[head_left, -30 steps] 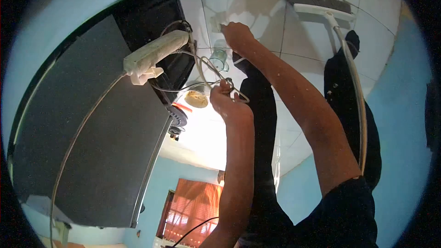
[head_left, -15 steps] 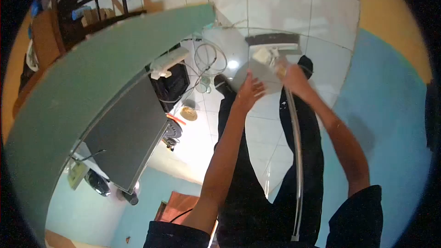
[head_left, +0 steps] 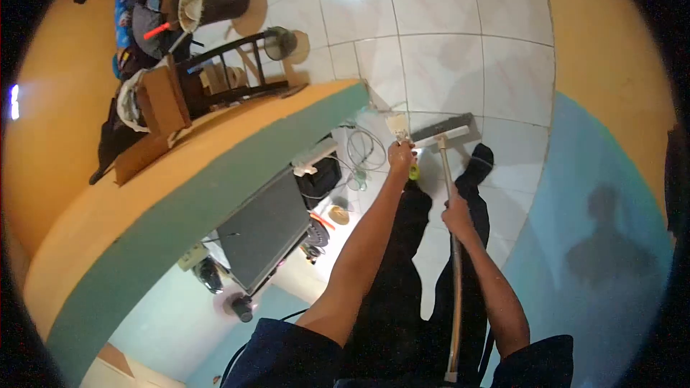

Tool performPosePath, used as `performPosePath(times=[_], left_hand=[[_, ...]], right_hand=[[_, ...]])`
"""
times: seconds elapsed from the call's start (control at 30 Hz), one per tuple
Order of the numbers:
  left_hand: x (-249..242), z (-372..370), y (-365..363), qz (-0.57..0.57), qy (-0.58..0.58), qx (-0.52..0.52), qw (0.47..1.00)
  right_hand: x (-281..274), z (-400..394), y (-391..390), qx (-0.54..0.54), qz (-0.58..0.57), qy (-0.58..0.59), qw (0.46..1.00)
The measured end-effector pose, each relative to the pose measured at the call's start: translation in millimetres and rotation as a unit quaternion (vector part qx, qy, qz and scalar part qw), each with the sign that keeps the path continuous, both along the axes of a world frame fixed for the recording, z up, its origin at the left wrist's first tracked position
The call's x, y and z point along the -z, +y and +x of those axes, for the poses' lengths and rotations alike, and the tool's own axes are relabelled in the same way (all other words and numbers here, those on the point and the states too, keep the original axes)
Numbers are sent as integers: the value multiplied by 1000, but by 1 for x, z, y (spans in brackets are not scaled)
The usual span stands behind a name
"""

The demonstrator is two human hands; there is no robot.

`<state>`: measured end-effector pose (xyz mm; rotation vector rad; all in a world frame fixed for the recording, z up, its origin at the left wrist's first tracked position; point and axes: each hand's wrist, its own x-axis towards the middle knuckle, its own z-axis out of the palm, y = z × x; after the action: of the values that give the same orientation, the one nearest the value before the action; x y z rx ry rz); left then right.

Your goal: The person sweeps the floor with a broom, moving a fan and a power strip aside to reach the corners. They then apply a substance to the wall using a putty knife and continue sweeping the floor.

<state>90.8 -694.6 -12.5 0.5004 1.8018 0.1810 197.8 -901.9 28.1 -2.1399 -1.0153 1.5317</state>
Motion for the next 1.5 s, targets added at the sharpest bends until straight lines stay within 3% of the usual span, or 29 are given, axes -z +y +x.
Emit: performPosePath(times=[0.07,0.1,0.13,0.2,0.23,0.37,0.4,0.43,0.5,0.6,0.63,0.67,0.7,0.73,0.77,0.8,0.87,0.93,1.0,1.1,1.2,1.27,1.33,1.37,1.4,1.43,1.47,1.5], left_hand=[[8,-7,47,25,-3,5,1000],[-3,-4,76,61,-17,-5,998],[-12,-3,105,95,-34,-17,995],[-20,-5,162,120,-97,-24,988],[-26,-9,193,83,-98,-18,992],[-42,-12,297,77,-148,-103,981],[-45,-16,313,84,-159,-118,977],[-47,-20,340,89,-136,-111,980],[-44,-37,390,111,-88,-61,988],[-59,-86,463,145,-47,-70,986],[-64,-98,492,169,-13,-71,983],[-63,-115,522,186,24,-70,980],[-8,-158,543,179,28,-77,981],[50,-208,572,411,167,115,889],[-7,-199,609,400,170,114,893],[-80,-196,633,257,-89,-115,955],[-63,-243,690,272,-130,-123,946],[-123,-233,742,244,1,-141,959],[-64,-295,803,327,-24,-127,936],[-123,-277,869,308,-3,-239,921],[-114,-282,886,299,41,-318,899],[-52,-302,877,253,35,-305,918],[-45,-251,825,328,109,-190,919],[-13,-234,796,374,98,-234,892],[4,-225,770,248,159,-107,950],[-1,-193,738,149,199,-69,966],[62,-191,682,233,205,-51,949],[16,-143,650,203,298,35,932]], right_hand=[[-46,39,45,114,-65,103,986],[-69,61,70,131,-103,101,981],[-51,71,64,141,-54,77,985],[-99,119,121,184,-87,95,974],[-103,136,134,182,-78,91,976],[-93,205,152,210,-153,13,966],[-45,228,107,197,-144,0,970],[-4,240,68,137,-71,-131,979],[-103,226,163,260,-196,-61,944],[-53,246,143,207,-120,-134,962],[-56,246,174,198,-112,-136,964],[-62,241,203,252,-177,-122,944],[-77,237,228,304,-248,-109,913],[-90,240,248,297,-260,-111,912],[-102,241,268,298,-259,-71,916],[-107,243,288,299,-257,-32,919],[-106,255,312,290,-282,-27,914],[-111,270,329,273,-310,-22,910],[-112,282,358,271,-378,-30,885],[-118,307,378,224,-364,-34,903],[-140,309,441,186,-442,-86,874],[-133,327,445,157,-456,-97,871],[-125,338,455,139,-462,-106,870],[-122,343,461,136,-456,-122,871],[-120,346,467,133,-450,-137,872],[-121,347,477,131,-454,-141,870],[-122,345,491,94,-453,-144,875],[-123,346,499,55,-452,-146,878]])
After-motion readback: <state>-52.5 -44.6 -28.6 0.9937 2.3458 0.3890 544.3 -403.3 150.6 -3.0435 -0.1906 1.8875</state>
